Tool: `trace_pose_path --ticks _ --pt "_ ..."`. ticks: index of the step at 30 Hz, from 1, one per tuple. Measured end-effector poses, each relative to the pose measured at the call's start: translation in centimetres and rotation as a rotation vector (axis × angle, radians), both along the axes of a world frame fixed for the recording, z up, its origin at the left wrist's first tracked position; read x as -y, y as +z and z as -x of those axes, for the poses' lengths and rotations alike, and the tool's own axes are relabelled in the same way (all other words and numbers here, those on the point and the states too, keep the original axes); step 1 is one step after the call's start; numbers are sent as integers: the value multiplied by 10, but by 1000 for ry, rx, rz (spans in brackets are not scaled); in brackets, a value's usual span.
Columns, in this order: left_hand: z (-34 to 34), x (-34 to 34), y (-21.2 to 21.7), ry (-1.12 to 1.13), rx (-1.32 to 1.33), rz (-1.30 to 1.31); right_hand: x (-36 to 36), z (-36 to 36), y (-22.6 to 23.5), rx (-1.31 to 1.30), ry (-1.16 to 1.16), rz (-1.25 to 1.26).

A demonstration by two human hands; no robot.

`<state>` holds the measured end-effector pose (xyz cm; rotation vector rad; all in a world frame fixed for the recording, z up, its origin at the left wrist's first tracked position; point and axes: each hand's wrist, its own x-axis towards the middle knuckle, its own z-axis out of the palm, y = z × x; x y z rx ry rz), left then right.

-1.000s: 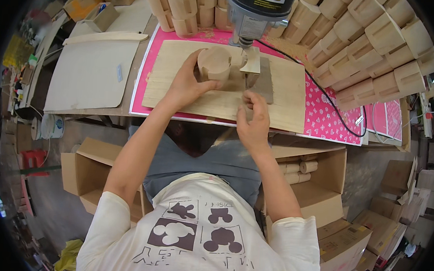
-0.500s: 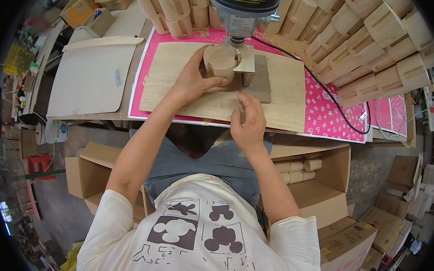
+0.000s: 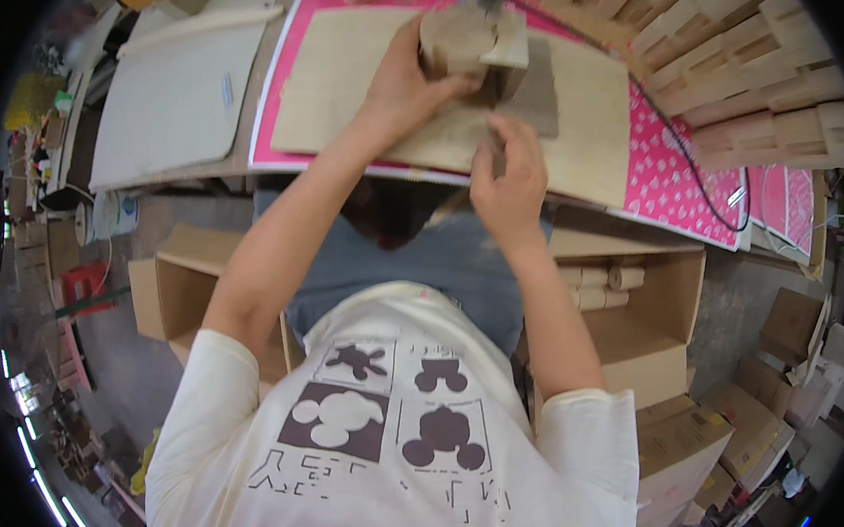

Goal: Operating a drill press to make holes in cylindrical wood pieces and then packing the finished parts into cardboard boxes.

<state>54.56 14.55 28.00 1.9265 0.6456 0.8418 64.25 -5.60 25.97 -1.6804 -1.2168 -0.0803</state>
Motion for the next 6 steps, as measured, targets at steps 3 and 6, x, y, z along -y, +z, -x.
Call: trace_pose_path --ticks 3,6 --pt "-4 6 6 46 -30 -57 4 -1 11 -127 9 6" --pt "1 9 6 35 24 -60 14 1 -2 -270 13 -71"
